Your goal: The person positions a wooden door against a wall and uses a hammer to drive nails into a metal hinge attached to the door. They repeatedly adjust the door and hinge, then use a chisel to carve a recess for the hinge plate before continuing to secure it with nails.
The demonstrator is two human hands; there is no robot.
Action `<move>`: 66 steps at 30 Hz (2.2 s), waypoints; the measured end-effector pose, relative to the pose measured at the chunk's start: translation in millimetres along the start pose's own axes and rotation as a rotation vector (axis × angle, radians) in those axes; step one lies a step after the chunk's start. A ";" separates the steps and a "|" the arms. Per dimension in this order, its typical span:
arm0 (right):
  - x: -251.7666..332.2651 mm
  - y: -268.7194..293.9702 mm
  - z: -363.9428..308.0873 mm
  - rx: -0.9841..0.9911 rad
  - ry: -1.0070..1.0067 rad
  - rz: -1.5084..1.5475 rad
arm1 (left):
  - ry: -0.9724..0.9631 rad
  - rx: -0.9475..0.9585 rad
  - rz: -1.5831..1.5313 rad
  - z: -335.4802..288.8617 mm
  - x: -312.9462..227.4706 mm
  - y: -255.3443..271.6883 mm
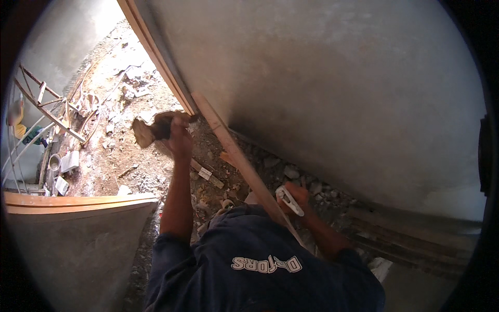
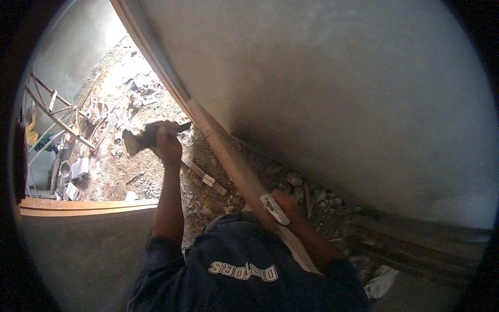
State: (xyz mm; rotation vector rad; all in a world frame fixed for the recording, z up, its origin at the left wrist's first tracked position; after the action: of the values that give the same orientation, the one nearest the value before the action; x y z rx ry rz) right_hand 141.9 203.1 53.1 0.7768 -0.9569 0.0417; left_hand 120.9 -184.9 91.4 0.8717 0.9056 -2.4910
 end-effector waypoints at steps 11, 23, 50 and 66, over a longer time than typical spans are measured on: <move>-3.7 -10.5 7.4 -0.005 -0.143 0.194 | 0.115 0.246 0.410 -10.2 15.6 -52.6; -24.7 -22.9 19.1 0.146 -0.694 0.135 | 0.566 -0.374 -0.257 42.5 -5.4 2.1; -61.9 -65.9 11.2 0.458 -0.807 0.090 | 0.622 -0.280 0.349 56.9 83.0 -29.0; 24.7 -24.6 238.3 0.547 -0.710 0.036 | 0.724 -0.312 0.149 59.9 98.3 15.6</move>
State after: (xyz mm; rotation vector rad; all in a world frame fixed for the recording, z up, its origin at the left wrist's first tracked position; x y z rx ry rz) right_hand -5.6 31.9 136.5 1.3224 -1.6688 0.0621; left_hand 29.3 -247.3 56.5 1.6858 1.3354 -1.8285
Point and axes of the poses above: each hand's wrist, its own z-axis towards the middle knuckle, its own y-axis out of the back of the hand, x = y × z, the point moved 6 cm from there along z, towards the middle knuckle, and after that the axes turned 3 degrees about -y, right-handed, at the moved point
